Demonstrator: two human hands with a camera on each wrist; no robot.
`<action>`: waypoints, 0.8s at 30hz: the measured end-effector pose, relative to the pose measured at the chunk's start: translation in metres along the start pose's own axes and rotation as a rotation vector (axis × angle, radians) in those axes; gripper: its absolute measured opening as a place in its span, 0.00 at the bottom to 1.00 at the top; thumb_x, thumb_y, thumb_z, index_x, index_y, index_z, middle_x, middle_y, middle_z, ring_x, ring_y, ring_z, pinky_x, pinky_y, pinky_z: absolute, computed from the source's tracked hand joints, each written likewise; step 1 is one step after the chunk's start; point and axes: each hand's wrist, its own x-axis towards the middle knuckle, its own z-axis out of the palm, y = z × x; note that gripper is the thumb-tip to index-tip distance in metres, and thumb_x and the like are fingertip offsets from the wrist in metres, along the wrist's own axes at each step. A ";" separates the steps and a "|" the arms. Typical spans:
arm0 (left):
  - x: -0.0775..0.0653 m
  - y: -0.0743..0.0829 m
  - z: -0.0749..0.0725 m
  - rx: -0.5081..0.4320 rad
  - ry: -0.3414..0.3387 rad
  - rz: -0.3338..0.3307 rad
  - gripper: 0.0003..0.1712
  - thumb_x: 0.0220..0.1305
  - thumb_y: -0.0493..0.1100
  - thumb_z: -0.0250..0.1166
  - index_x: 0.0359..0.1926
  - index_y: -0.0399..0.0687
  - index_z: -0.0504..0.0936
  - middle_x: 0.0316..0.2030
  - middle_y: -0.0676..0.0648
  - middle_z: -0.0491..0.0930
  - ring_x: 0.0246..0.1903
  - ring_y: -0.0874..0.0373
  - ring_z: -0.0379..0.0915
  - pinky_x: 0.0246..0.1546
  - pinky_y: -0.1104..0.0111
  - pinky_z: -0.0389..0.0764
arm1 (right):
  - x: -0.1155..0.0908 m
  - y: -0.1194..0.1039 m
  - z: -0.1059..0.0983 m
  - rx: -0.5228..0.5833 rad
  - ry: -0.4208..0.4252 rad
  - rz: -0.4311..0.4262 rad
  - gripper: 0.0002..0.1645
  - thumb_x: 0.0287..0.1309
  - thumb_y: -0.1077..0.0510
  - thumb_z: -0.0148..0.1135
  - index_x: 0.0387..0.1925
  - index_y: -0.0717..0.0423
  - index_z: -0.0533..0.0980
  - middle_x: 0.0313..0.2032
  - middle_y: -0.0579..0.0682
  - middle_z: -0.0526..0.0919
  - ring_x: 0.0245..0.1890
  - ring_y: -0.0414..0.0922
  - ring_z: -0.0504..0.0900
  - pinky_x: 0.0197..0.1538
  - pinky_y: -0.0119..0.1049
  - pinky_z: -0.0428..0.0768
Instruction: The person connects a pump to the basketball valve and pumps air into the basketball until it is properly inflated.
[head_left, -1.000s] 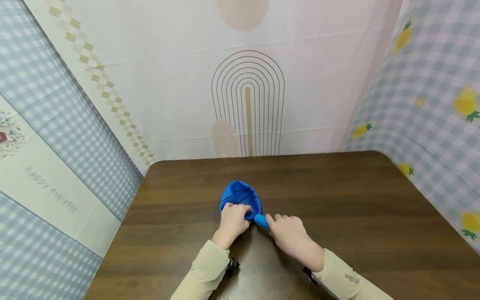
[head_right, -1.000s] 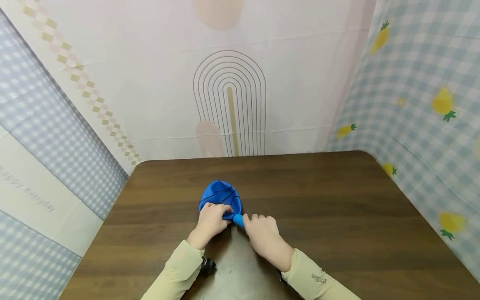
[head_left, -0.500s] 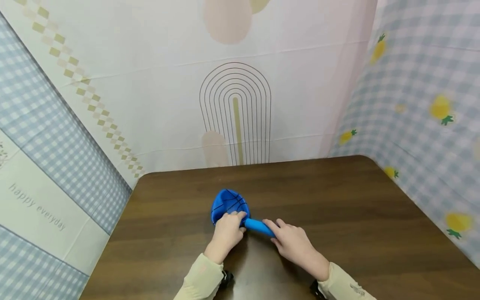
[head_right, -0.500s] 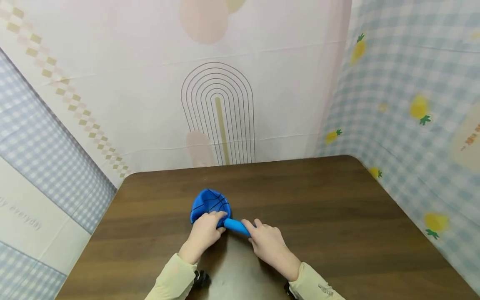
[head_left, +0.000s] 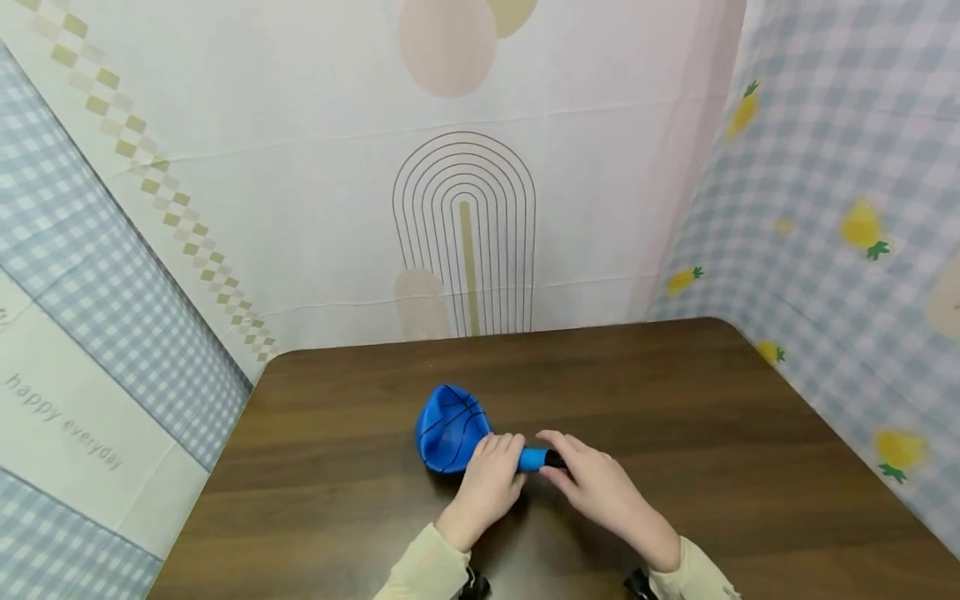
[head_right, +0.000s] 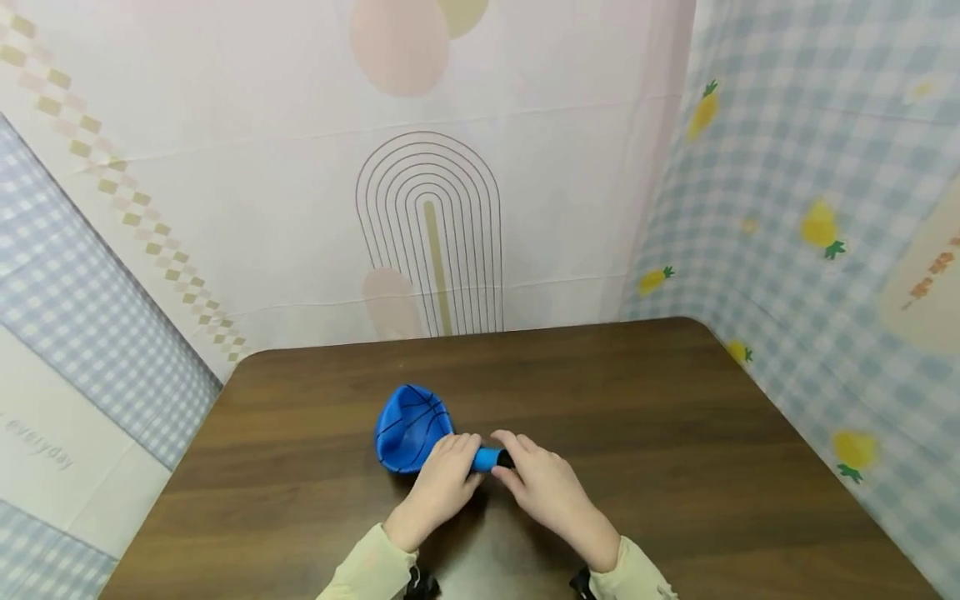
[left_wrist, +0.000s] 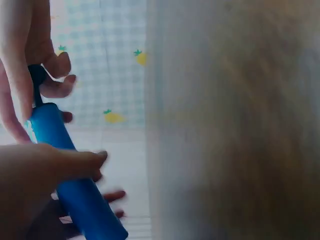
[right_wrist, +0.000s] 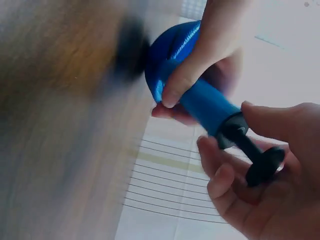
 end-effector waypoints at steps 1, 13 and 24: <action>0.001 -0.001 -0.003 -0.026 -0.013 0.014 0.16 0.60 0.46 0.66 0.46 0.48 0.74 0.38 0.51 0.80 0.44 0.56 0.77 0.57 0.59 0.75 | 0.001 0.001 -0.001 0.011 0.004 -0.013 0.24 0.61 0.57 0.63 0.58 0.52 0.72 0.51 0.52 0.82 0.40 0.44 0.85 0.39 0.33 0.81; 0.001 -0.007 -0.017 -0.036 -0.074 0.059 0.19 0.67 0.54 0.59 0.56 0.58 0.71 0.43 0.54 0.79 0.46 0.58 0.77 0.53 0.64 0.76 | -0.006 -0.012 -0.014 0.075 0.106 0.003 0.12 0.57 0.59 0.66 0.42 0.48 0.74 0.32 0.39 0.78 0.23 0.26 0.68 0.26 0.24 0.70; 0.004 -0.019 -0.022 -0.186 -0.111 0.050 0.14 0.67 0.53 0.59 0.52 0.60 0.72 0.39 0.55 0.77 0.44 0.58 0.75 0.56 0.63 0.74 | -0.028 -0.013 -0.024 0.283 0.348 -0.007 0.16 0.51 0.64 0.70 0.40 0.48 0.75 0.20 0.36 0.69 0.18 0.27 0.65 0.21 0.23 0.68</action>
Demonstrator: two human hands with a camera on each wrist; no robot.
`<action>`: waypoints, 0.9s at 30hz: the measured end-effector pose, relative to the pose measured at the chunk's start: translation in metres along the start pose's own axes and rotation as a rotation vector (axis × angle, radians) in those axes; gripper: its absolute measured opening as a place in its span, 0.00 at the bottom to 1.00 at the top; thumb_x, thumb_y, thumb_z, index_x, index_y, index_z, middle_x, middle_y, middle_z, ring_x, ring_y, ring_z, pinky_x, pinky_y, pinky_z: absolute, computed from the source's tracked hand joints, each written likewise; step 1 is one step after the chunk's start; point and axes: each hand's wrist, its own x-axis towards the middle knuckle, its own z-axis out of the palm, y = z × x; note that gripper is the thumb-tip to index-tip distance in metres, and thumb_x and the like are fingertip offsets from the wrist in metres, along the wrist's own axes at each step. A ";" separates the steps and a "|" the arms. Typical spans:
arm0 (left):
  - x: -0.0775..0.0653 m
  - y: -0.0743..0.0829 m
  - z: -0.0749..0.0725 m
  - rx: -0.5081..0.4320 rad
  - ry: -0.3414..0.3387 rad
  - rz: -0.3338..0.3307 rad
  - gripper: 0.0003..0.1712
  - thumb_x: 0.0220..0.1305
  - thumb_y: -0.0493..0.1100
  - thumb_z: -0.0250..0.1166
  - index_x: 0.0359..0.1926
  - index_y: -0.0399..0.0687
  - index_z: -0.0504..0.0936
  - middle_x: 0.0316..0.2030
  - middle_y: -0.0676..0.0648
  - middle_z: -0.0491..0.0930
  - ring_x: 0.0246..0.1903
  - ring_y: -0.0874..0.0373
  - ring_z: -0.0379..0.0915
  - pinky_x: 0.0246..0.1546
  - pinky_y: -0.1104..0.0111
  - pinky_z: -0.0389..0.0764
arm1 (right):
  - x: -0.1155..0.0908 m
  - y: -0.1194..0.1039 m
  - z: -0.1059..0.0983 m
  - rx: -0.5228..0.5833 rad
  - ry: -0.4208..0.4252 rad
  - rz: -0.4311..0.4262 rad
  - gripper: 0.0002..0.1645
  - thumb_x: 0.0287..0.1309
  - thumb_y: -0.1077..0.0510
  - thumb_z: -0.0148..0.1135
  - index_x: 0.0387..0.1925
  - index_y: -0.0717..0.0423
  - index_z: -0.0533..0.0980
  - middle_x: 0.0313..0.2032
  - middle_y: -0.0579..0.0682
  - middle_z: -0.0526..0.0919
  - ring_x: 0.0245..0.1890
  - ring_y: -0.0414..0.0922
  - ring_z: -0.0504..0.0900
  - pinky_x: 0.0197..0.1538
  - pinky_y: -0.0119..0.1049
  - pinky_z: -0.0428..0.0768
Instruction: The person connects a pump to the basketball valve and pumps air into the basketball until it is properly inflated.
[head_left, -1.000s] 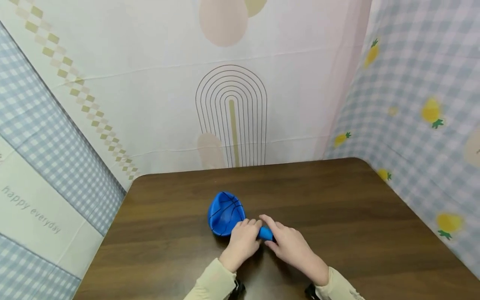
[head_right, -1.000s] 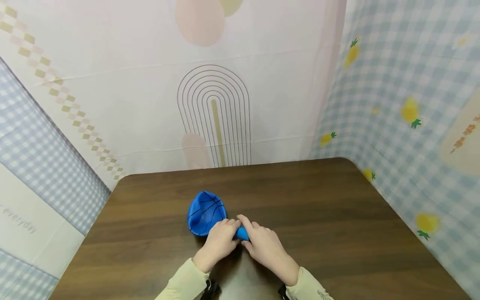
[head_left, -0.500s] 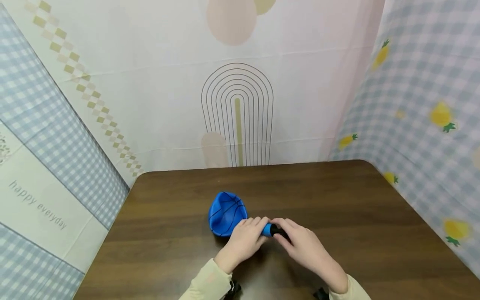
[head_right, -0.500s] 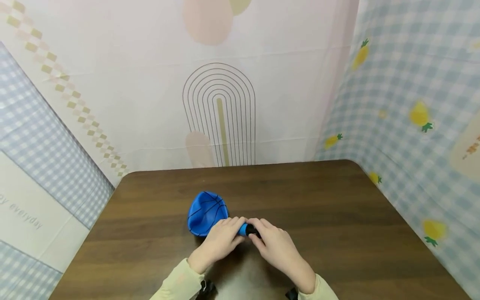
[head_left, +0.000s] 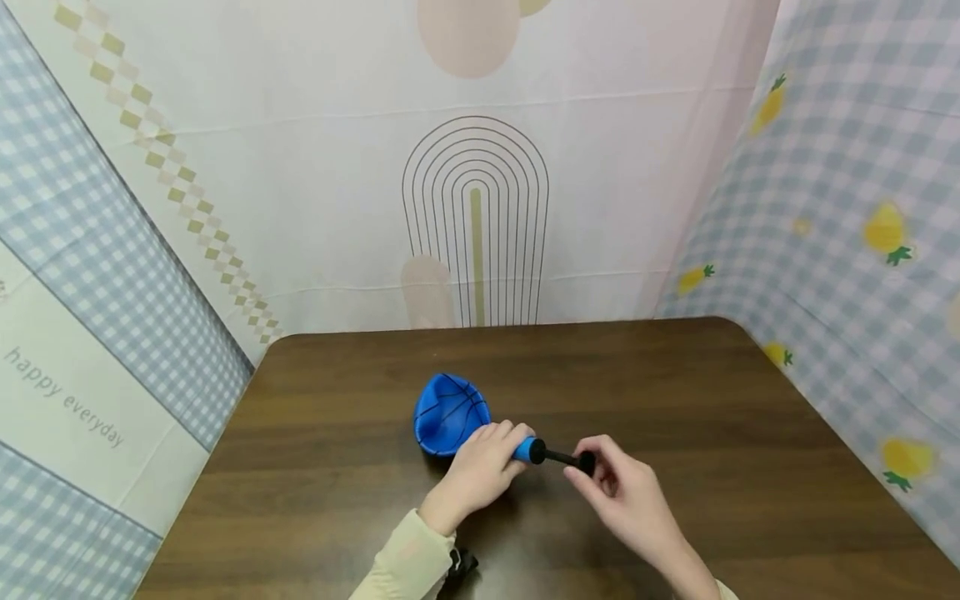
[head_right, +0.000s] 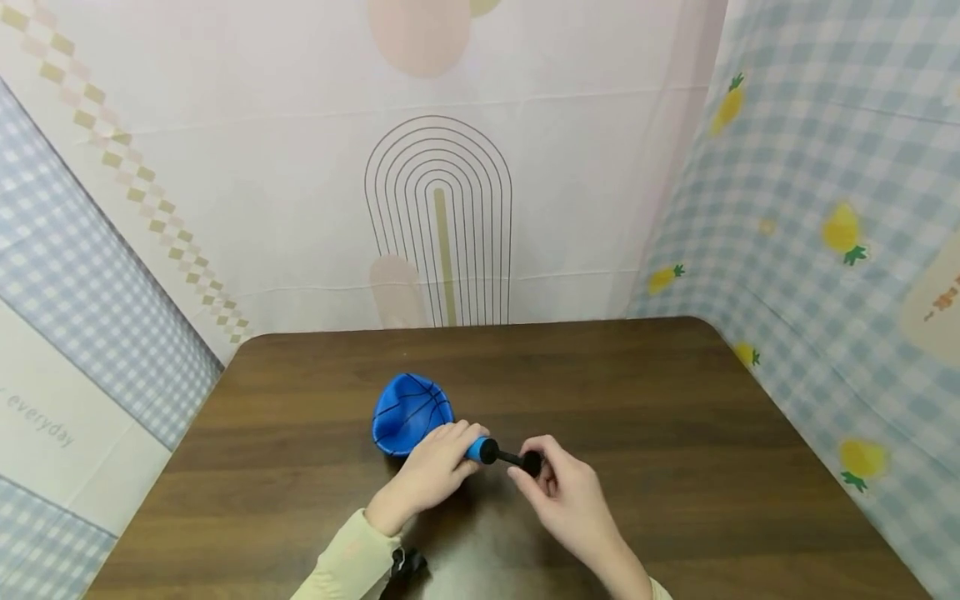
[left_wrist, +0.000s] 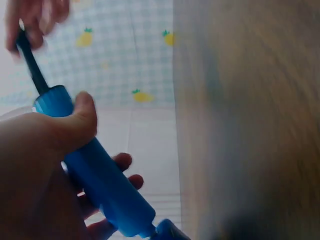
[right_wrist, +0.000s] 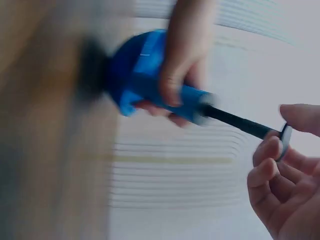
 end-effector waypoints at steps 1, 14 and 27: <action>0.001 -0.002 -0.001 -0.024 -0.001 -0.014 0.14 0.67 0.52 0.59 0.51 0.59 0.72 0.39 0.55 0.77 0.44 0.59 0.74 0.56 0.63 0.74 | -0.001 -0.003 -0.004 0.014 0.050 -0.008 0.16 0.50 0.66 0.70 0.40 0.49 0.76 0.20 0.37 0.70 0.19 0.27 0.66 0.22 0.23 0.68; 0.000 -0.005 0.003 -0.175 -0.017 -0.068 0.27 0.66 0.70 0.48 0.52 0.58 0.73 0.42 0.56 0.76 0.45 0.59 0.69 0.52 0.59 0.70 | 0.000 -0.005 -0.020 0.160 0.034 0.066 0.12 0.61 0.70 0.57 0.41 0.51 0.76 0.23 0.40 0.72 0.19 0.34 0.73 0.22 0.28 0.71; 0.002 0.001 0.013 -0.181 0.012 0.000 0.24 0.67 0.65 0.51 0.52 0.56 0.73 0.42 0.54 0.74 0.43 0.59 0.64 0.51 0.62 0.63 | 0.004 0.025 0.031 0.312 -0.086 0.165 0.06 0.68 0.64 0.51 0.42 0.56 0.74 0.23 0.56 0.74 0.18 0.39 0.74 0.23 0.33 0.75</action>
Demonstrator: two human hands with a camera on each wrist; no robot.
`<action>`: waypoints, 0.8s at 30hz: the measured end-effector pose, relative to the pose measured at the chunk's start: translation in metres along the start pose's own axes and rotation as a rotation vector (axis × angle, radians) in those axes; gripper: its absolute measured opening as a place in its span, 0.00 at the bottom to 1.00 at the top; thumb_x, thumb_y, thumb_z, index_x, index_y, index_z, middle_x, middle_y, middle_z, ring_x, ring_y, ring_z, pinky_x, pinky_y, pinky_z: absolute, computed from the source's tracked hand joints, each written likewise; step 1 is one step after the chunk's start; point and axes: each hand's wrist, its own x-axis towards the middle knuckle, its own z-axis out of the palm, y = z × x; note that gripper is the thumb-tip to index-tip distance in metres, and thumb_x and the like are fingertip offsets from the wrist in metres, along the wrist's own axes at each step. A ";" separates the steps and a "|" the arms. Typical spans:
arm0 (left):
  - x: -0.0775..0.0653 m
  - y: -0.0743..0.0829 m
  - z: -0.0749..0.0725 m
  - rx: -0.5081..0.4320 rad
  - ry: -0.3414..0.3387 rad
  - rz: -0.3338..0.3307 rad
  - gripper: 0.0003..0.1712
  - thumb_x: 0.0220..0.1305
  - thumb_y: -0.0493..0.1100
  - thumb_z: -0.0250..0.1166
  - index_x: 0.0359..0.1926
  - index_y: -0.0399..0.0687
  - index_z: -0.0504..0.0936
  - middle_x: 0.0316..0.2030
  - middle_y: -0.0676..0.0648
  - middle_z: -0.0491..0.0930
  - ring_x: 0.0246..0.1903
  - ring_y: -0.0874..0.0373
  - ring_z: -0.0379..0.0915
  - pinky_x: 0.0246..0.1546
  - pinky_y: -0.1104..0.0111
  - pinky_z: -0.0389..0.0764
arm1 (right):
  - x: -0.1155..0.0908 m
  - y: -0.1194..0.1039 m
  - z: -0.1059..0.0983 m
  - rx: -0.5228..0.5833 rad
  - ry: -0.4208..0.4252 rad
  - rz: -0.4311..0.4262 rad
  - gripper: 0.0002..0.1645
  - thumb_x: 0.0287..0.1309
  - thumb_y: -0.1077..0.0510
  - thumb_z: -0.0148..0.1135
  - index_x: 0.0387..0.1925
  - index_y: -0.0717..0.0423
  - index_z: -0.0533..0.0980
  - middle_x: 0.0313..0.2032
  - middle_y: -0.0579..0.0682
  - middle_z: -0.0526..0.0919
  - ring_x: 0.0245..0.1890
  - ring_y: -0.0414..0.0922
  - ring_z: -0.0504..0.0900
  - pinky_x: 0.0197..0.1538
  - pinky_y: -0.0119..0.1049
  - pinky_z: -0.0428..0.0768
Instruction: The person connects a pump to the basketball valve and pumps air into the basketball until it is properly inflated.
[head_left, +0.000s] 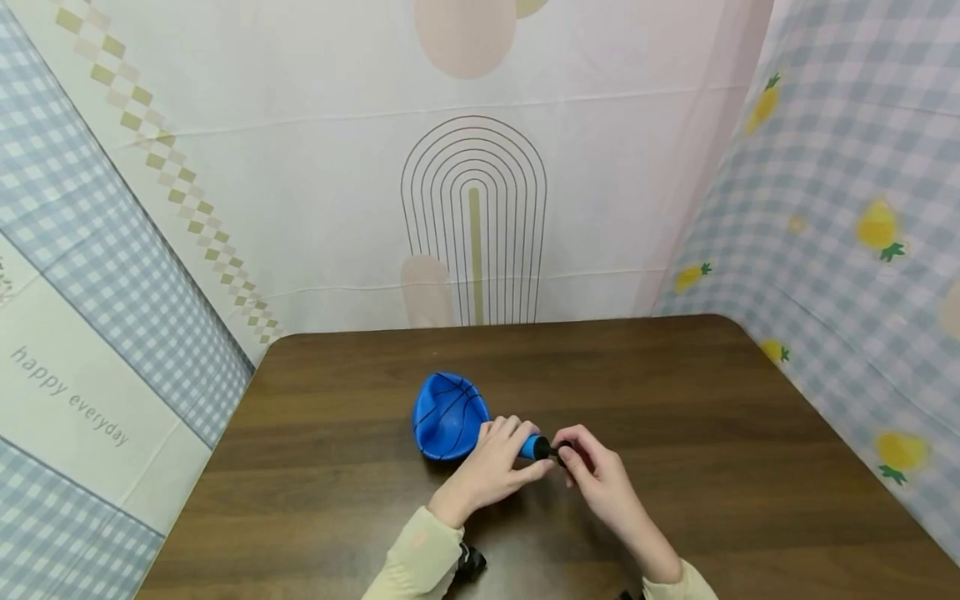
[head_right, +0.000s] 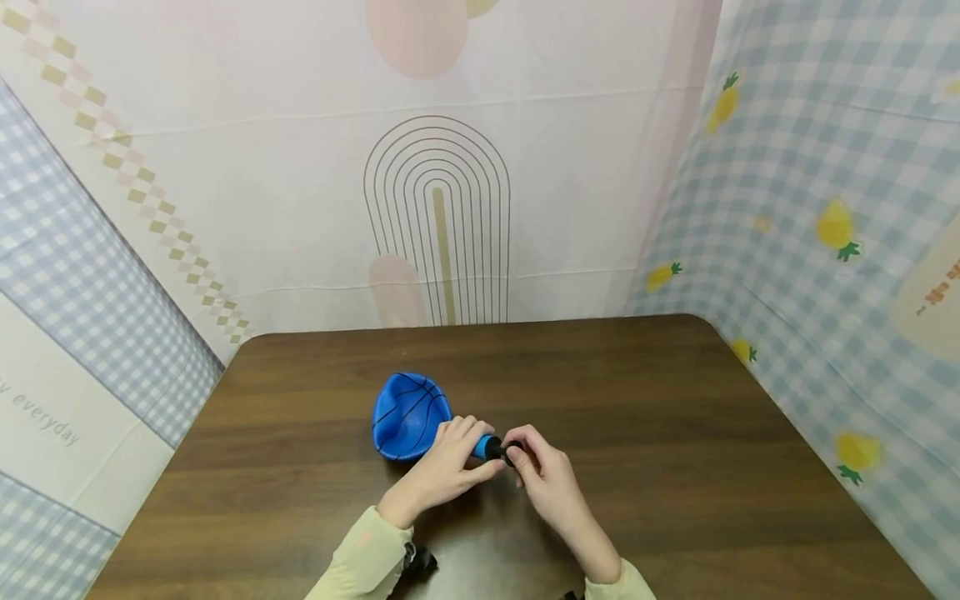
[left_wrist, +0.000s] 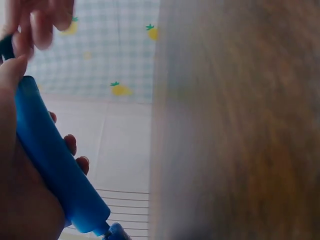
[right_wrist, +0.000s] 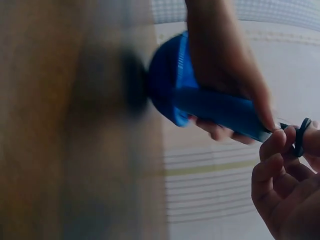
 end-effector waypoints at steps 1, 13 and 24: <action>0.001 0.001 0.000 0.002 -0.007 -0.001 0.24 0.67 0.66 0.51 0.52 0.57 0.73 0.43 0.53 0.74 0.44 0.59 0.64 0.51 0.61 0.63 | 0.001 0.003 0.002 0.002 -0.007 0.003 0.06 0.68 0.63 0.51 0.42 0.56 0.74 0.22 0.56 0.74 0.18 0.39 0.74 0.23 0.33 0.75; 0.011 0.008 -0.002 0.118 0.079 -0.055 0.20 0.65 0.65 0.54 0.52 0.63 0.75 0.43 0.56 0.77 0.42 0.58 0.72 0.48 0.61 0.72 | 0.009 -0.011 -0.041 0.036 -0.060 0.063 0.08 0.67 0.62 0.54 0.43 0.62 0.76 0.27 0.38 0.80 0.20 0.37 0.76 0.25 0.34 0.78; 0.004 0.004 0.006 0.006 0.040 -0.122 0.22 0.67 0.64 0.53 0.53 0.59 0.73 0.44 0.55 0.77 0.43 0.59 0.68 0.47 0.60 0.65 | 0.013 0.010 -0.049 0.188 0.031 -0.059 0.08 0.65 0.69 0.53 0.38 0.58 0.78 0.22 0.41 0.78 0.18 0.34 0.74 0.22 0.31 0.76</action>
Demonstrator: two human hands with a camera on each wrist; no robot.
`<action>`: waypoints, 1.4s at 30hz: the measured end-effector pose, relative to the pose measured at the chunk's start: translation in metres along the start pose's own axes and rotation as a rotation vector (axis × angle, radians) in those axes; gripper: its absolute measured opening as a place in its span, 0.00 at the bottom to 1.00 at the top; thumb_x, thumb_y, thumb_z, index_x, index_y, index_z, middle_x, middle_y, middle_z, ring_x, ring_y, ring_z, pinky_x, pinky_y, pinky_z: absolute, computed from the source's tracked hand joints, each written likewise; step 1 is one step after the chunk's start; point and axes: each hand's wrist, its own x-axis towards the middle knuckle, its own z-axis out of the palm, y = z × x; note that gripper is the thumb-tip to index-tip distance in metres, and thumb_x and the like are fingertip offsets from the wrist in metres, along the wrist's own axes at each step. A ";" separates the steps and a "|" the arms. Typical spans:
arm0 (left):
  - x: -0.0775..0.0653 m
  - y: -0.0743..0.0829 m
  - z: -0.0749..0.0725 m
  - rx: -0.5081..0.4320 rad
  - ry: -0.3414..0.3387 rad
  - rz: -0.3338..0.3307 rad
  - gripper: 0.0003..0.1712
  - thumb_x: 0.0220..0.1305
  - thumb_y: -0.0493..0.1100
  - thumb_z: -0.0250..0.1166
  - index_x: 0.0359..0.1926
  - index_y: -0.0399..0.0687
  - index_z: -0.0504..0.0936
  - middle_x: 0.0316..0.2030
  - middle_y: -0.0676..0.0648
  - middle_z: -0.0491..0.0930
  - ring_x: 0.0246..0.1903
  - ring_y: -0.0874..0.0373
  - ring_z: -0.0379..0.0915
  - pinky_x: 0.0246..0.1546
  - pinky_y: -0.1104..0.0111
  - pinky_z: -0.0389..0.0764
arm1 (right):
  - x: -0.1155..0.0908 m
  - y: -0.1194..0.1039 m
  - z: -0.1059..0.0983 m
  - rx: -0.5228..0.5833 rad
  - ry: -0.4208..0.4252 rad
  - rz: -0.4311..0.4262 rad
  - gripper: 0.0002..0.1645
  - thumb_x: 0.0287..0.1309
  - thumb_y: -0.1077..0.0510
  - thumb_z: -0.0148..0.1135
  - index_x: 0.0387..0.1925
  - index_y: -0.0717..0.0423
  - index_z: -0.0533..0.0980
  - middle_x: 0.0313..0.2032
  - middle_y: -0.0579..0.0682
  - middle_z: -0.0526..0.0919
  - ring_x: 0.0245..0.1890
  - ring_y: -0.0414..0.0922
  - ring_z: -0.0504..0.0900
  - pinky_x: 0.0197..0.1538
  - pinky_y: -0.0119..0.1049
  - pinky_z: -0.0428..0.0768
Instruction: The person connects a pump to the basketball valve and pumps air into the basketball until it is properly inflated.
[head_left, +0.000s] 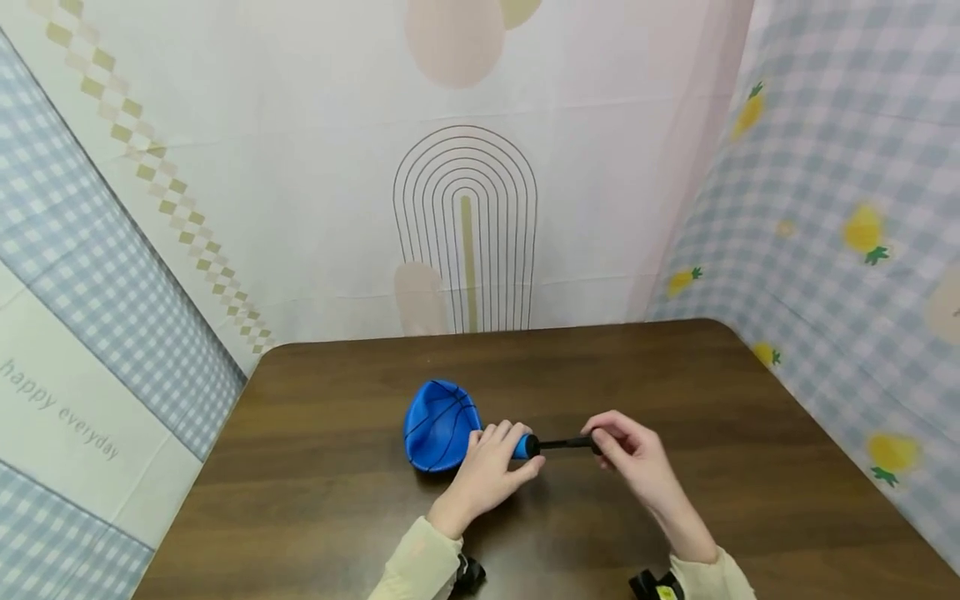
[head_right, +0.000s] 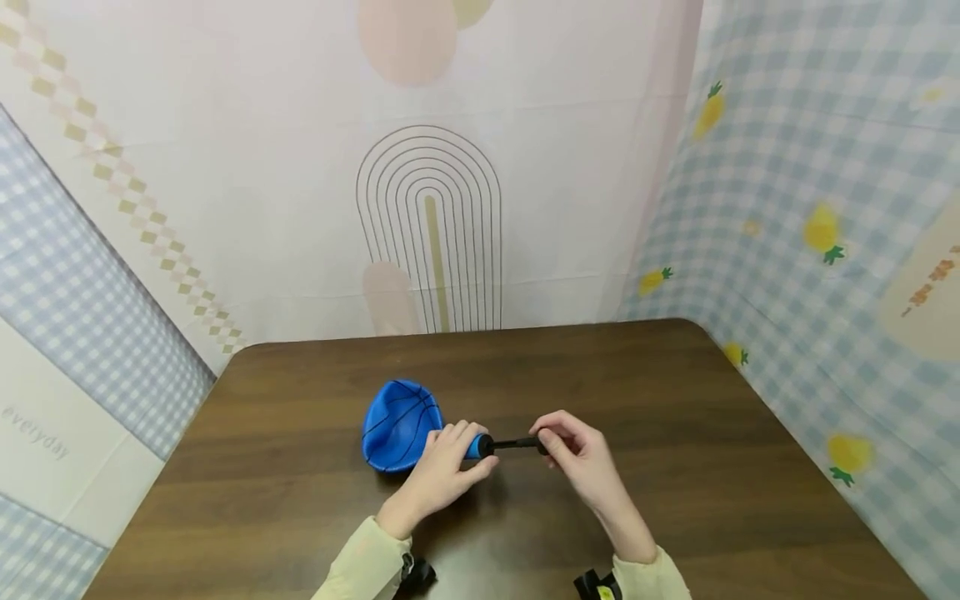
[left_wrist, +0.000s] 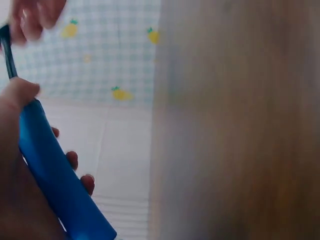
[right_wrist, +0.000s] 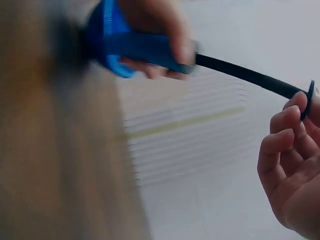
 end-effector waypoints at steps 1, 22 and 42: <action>-0.001 0.000 0.002 0.000 -0.006 -0.002 0.22 0.67 0.64 0.54 0.53 0.58 0.73 0.44 0.54 0.77 0.42 0.59 0.67 0.46 0.60 0.64 | 0.001 0.006 0.006 -0.006 -0.017 0.011 0.07 0.65 0.68 0.53 0.38 0.59 0.77 0.22 0.44 0.77 0.18 0.34 0.74 0.21 0.32 0.75; 0.011 -0.005 -0.010 0.008 -0.109 0.029 0.14 0.58 0.64 0.60 0.37 0.63 0.78 0.30 0.61 0.78 0.32 0.67 0.70 0.39 0.69 0.67 | 0.001 0.032 0.036 -0.004 -0.207 -0.020 0.09 0.67 0.67 0.51 0.41 0.62 0.78 0.26 0.52 0.79 0.20 0.36 0.75 0.23 0.37 0.76; 0.002 -0.014 -0.017 0.058 0.003 0.191 0.18 0.60 0.67 0.58 0.34 0.61 0.72 0.27 0.62 0.71 0.30 0.67 0.64 0.37 0.72 0.62 | -0.006 0.031 0.011 0.330 -0.165 -0.132 0.17 0.65 0.73 0.47 0.39 0.52 0.77 0.30 0.34 0.82 0.24 0.30 0.77 0.21 0.34 0.73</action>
